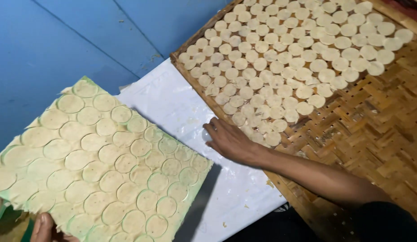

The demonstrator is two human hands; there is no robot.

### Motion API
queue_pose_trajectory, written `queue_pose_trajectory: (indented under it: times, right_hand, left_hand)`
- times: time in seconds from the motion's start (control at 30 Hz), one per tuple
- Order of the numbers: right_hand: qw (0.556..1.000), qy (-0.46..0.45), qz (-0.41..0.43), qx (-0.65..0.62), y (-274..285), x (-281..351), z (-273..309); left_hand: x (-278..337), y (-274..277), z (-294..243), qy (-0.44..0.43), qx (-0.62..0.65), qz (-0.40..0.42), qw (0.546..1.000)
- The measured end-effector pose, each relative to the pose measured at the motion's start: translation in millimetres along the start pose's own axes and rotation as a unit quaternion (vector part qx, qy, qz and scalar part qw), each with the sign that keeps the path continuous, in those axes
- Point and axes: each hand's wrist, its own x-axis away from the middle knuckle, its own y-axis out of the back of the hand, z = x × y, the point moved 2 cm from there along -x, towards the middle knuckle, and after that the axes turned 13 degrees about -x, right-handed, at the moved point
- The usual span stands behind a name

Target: Flattening dough with a rolling pin, cutting out circular shapes using a cutter, and placing them onto a tray.

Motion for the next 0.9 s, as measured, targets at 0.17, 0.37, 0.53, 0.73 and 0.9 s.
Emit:
queue_pose_trajectory:
  times: [0.17,0.37,0.53,0.73,0.9]
  right_hand:
    - [0.999,0.003,0.041,-0.032,-32,18,-15]
    - [0.996,-0.032,0.079,-0.038,-69,179,-22]
    - [0.991,-0.064,0.112,-0.039,11,238,48]
    - [0.985,-0.002,-0.040,-0.165,86,237,114]
    - [0.890,-0.372,-0.105,-0.244,104,257,109]
  left_hand:
    - [-21,-65,44,-0.058,0.195,0.060,0.977]
    - [32,-211,-65,-0.028,0.415,0.077,0.906]
    - [50,-316,-86,0.029,0.504,0.131,0.853]
    - [99,-398,-77,0.107,0.504,0.186,0.837]
    - [121,-414,-51,0.207,0.464,0.197,0.839]
